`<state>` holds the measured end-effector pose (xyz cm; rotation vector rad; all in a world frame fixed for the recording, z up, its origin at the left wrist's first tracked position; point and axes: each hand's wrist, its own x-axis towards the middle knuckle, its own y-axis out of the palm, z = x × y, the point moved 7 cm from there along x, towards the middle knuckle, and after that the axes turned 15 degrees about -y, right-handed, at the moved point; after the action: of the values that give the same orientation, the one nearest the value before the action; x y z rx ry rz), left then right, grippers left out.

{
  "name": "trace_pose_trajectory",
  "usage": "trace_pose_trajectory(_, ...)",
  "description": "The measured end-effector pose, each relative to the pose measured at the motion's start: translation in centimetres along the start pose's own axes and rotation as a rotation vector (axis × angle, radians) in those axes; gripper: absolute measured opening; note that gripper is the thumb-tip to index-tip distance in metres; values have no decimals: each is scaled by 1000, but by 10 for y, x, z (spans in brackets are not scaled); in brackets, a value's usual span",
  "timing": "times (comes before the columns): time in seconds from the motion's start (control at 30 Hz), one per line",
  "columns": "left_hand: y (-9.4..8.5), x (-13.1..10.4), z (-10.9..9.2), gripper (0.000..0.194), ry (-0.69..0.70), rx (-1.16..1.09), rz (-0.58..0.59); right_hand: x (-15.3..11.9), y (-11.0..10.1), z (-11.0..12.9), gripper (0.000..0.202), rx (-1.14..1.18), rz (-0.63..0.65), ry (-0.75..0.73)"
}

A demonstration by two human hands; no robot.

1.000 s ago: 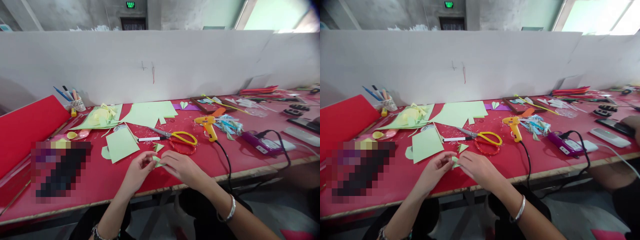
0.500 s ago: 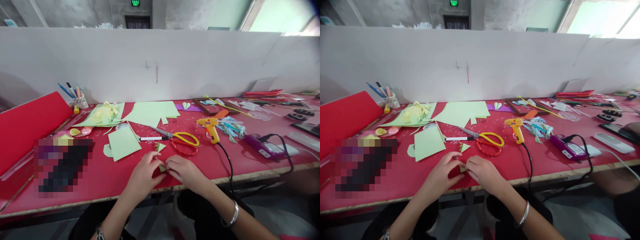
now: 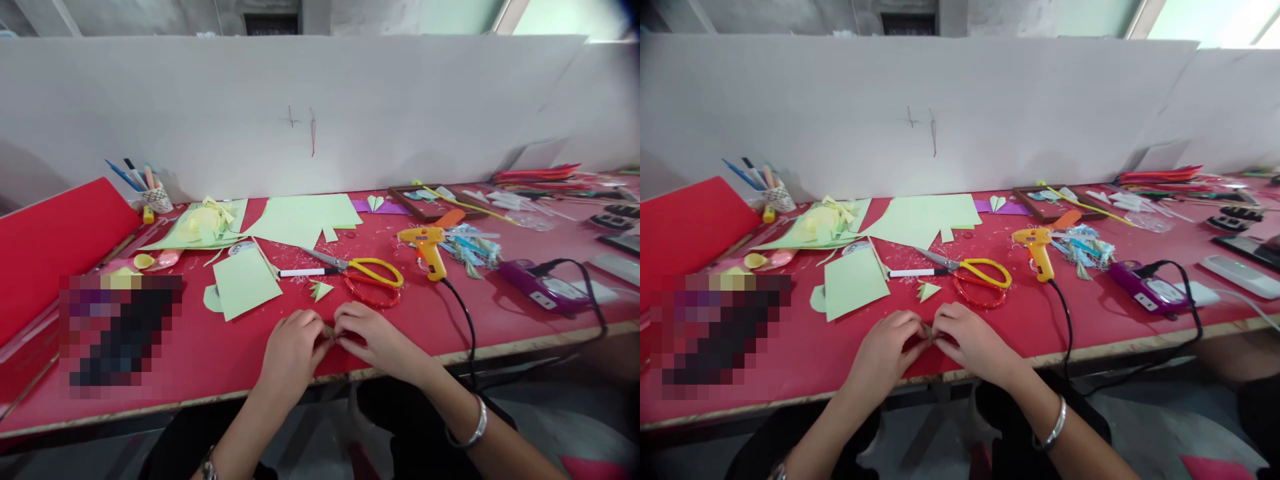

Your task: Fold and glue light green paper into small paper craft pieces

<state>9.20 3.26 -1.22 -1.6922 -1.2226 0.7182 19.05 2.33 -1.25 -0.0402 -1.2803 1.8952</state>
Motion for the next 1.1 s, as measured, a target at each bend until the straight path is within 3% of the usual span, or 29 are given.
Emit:
trace_pose_trajectory(0.57, 3, -1, 1, 5, 37, 43, 29, -1, 1, -2, 9, 41, -12, 90)
trace_pose_trajectory(0.7, 3, -1, 4, 38, 67, -33, -90, 0, 1, -3, 8, 62, -22, 92)
trace_pose_trajectory(0.8, 6, -1, 6, 53, 73, -60, -76, -1, 0, -4, 7, 78, -36, 91)
trace_pose_trajectory(1.1, -3, 2, 9, 30, 106, 92, -5, -2, -8, -7, 13, 167, -147, 120)
